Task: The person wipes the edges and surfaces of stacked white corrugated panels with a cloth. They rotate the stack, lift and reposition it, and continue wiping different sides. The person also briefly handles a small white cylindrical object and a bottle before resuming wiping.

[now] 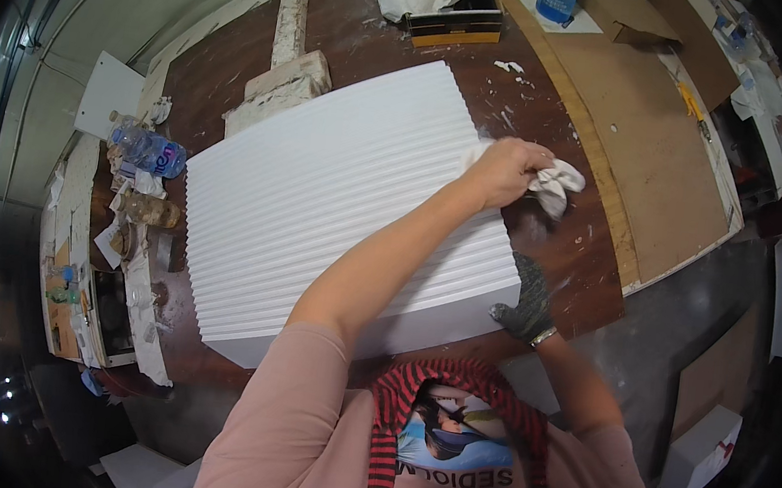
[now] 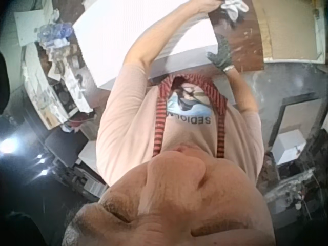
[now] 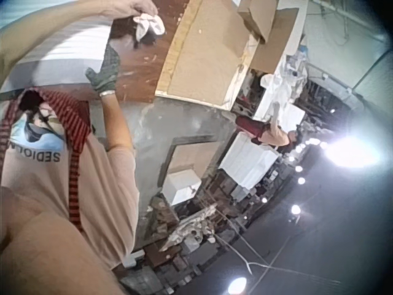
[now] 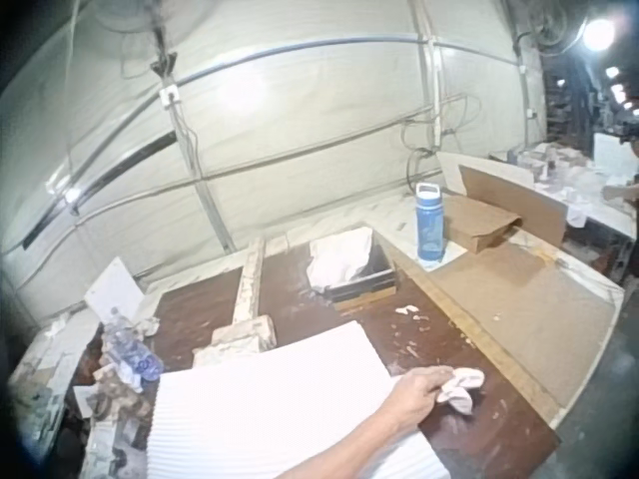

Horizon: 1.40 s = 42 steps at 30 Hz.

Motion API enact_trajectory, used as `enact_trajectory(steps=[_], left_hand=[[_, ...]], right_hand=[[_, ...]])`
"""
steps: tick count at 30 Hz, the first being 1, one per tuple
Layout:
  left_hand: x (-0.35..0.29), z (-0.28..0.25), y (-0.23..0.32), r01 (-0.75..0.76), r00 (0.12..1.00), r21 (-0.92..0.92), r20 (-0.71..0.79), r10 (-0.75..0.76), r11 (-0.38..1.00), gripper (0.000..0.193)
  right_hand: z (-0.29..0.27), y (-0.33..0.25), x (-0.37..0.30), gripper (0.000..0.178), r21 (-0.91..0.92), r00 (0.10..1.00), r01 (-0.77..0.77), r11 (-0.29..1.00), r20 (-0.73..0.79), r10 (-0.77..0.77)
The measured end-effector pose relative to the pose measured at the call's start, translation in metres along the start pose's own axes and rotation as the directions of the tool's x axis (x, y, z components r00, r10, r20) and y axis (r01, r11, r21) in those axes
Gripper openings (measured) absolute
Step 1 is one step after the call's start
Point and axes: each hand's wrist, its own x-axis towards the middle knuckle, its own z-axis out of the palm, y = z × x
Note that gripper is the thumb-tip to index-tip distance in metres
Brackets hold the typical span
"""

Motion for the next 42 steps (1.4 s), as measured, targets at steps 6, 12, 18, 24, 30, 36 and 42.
enact_trajectory(steps=[6, 12, 18, 24, 30, 36, 42], left_hand=[[-0.137, -0.087, -0.036, 0.039, 0.856, -0.18, -0.502, -0.125, 0.983, 0.036], [-0.446, -0.249, -0.072, 0.614, -0.013, -0.434, -0.841, -0.541, 0.659, 0.029], [-0.533, -0.226, -0.091, 0.487, 0.156, -0.683, -0.546, -0.823, 0.545, 0.026], [-0.512, -0.233, -0.074, 0.419, 0.145, -0.777, -0.454, -0.879, 0.47, 0.022], [-0.403, -0.239, -0.052, 0.764, 0.182, -0.193, -0.851, -0.492, 0.615, 0.027], [-0.333, -0.203, -0.088, 0.44, 0.885, 0.635, -0.425, -0.187, 0.635, 0.035], [-0.426, -0.325, -0.132, 0.915, 0.403, 0.362, -0.848, -0.343, 0.179, 0.026]], right_hand=[[-0.007, -0.005, -0.006, 0.098, -0.01, 0.993, -0.079, 0.997, 0.092, 0.08], [-0.034, -0.039, 0.039, 0.077, 0.815, 0.944, -0.276, 0.51, 0.13, 0.303], [-0.019, -0.029, 0.16, 0.067, 0.612, 0.801, -0.581, 0.536, 0.315, 0.508], [0.001, -0.016, 0.179, 0.076, 0.416, 0.833, -0.545, 0.728, 0.171, 0.526], [-0.003, -0.017, 0.177, 0.077, 0.317, 0.815, -0.579, 0.751, 0.188, 0.548], [-0.001, -0.005, 0.174, 0.078, 0.356, 0.808, -0.581, 0.732, 0.147, 0.57], [0.001, 0.013, 0.171, 0.079, 0.068, 0.92, -0.39, 0.918, 0.072, 0.385]])
